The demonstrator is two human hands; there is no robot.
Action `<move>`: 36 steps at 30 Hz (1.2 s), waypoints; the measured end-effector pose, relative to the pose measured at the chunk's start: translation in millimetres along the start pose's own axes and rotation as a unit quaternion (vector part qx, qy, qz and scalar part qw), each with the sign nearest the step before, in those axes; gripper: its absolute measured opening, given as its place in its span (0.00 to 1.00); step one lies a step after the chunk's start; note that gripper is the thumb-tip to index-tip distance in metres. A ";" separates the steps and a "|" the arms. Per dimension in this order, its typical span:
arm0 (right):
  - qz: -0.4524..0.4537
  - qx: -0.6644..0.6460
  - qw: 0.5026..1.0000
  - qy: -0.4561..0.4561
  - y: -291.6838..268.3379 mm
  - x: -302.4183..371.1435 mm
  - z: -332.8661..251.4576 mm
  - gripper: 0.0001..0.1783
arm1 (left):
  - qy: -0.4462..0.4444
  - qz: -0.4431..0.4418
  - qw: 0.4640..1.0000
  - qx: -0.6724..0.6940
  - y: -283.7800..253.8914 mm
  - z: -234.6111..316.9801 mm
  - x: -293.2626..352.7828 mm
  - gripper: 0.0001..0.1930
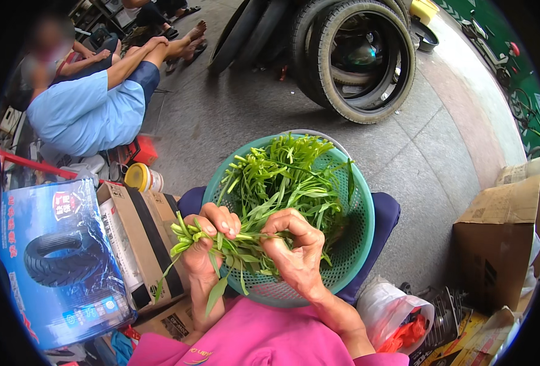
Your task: The person sits on the floor and picks through a basket of green leafy vegetables, snapping off stems and separating leaves by hand. The prepared greens are placed back into the basket.
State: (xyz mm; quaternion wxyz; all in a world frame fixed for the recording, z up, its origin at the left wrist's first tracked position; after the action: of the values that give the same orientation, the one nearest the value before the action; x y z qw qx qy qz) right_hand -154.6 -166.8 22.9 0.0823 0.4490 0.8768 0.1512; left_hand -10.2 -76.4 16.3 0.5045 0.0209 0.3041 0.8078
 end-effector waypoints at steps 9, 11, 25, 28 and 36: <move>0.144 -0.036 0.985 -0.086 -49.4 -7.5 -24.4 0.02 | -0.065 0.155 0.976 0.138 -11.0 -11.9 6.6 0.09; 0.207 0.042 0.964 -0.158 -83.2 -8.4 -30.5 0.06 | -0.079 0.164 0.967 0.181 -14.5 -12.1 6.4 0.09; 0.374 0.386 0.823 -0.182 -209.1 -9.1 -9.7 0.24 | -0.160 0.183 0.850 0.467 -54.9 -29.3 5.5 0.12; 0.349 0.372 0.839 -0.191 -209.7 -19.1 -6.0 0.14 | -0.163 0.201 0.779 0.572 -58.1 -22.8 4.4 0.11; 0.354 0.363 0.859 -0.070 -156.4 -69.3 -10.6 0.29 | -0.133 0.213 0.785 0.567 -73.4 -1.8 -1.2 0.12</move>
State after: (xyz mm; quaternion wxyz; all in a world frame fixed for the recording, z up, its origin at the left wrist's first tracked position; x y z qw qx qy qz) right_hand -236.5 -311.3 -19.5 -0.0846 0.7364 0.6437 -0.1903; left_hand 48.7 -55.8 -22.5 0.2522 0.4747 0.6248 0.5663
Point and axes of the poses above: each hand's wrist, its own x-axis away from the middle knuckle, its own y-axis out of the palm, z = x × y, the point moved 1 cm from there along -x, towards the middle knuckle, and after that the axes turned 7 degrees about -x, right-handed, at the moved point
